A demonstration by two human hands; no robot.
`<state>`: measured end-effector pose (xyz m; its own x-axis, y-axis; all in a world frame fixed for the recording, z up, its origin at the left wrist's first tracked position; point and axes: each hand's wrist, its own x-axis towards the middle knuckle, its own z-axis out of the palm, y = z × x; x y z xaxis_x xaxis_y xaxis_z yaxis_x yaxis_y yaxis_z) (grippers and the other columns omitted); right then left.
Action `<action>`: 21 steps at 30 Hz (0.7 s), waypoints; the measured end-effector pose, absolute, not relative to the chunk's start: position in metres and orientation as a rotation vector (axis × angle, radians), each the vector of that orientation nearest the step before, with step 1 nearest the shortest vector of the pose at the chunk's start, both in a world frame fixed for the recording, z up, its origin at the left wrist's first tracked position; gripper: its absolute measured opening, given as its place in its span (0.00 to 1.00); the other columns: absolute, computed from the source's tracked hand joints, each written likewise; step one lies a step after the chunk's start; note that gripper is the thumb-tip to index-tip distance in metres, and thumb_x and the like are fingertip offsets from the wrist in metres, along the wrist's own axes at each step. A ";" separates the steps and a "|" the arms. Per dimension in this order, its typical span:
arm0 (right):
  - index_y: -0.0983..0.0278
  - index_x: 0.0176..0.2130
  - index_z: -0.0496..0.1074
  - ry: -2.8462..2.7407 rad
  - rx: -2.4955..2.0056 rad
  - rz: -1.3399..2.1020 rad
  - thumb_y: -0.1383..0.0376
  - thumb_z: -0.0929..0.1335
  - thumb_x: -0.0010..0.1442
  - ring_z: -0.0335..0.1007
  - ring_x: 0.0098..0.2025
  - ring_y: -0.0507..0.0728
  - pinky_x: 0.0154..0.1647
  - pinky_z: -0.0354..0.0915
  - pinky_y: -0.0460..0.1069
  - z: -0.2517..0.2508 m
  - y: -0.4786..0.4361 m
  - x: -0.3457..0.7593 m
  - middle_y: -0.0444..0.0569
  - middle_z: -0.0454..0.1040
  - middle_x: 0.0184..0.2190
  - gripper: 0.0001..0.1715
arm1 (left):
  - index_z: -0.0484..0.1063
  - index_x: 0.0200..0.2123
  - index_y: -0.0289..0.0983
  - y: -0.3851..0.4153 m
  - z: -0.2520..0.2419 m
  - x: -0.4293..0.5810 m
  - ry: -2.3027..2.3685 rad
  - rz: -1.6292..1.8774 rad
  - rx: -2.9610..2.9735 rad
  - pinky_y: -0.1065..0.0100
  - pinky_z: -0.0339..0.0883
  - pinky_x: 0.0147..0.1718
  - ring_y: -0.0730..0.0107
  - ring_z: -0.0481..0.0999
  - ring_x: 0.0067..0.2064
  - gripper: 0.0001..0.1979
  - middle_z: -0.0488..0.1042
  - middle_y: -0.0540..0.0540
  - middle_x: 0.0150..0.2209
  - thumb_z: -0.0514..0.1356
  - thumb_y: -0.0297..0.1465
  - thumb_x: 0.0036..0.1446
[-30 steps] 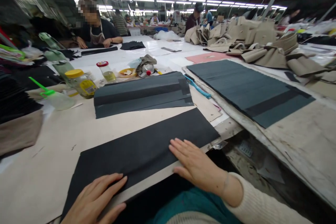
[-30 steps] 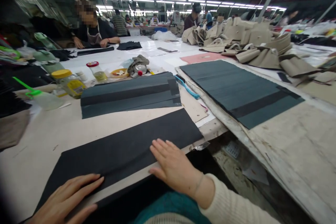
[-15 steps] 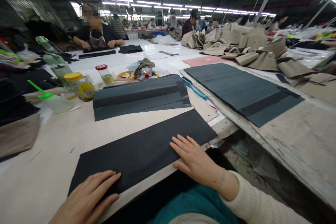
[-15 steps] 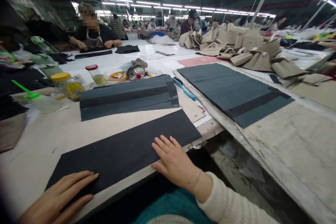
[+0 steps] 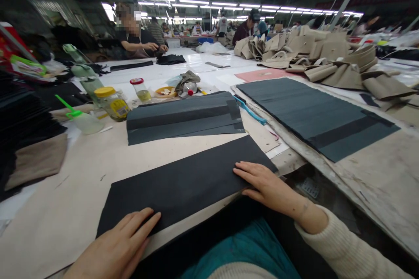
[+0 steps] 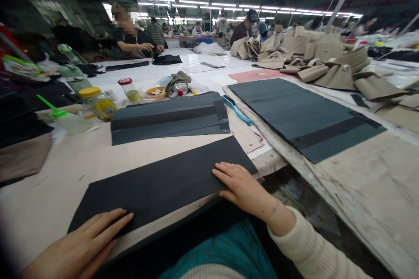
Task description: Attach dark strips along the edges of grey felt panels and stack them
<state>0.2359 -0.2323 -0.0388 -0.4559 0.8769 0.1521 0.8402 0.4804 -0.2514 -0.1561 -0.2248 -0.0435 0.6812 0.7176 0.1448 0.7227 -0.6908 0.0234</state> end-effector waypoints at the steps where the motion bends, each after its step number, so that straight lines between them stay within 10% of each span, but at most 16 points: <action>1: 0.59 0.57 0.60 -2.478 -1.448 0.215 0.61 0.65 0.56 0.55 0.57 0.59 0.56 0.56 0.58 -0.038 -0.230 0.238 0.51 0.60 0.56 0.29 | 0.66 0.51 0.48 -0.224 -0.039 -0.153 -1.176 -0.194 -2.853 0.69 0.72 0.39 0.64 0.75 0.43 0.20 0.73 0.49 0.46 0.52 0.35 0.54; 21: 0.59 0.41 0.73 -2.097 -1.551 0.228 0.67 0.61 0.50 0.68 0.46 0.60 0.50 0.63 0.59 -0.039 -0.199 0.324 0.48 0.73 0.42 0.19 | 0.72 0.41 0.47 -0.220 -0.024 -0.216 -1.713 -0.462 -2.657 0.65 0.72 0.40 0.62 0.77 0.39 0.17 0.76 0.53 0.40 0.51 0.31 0.48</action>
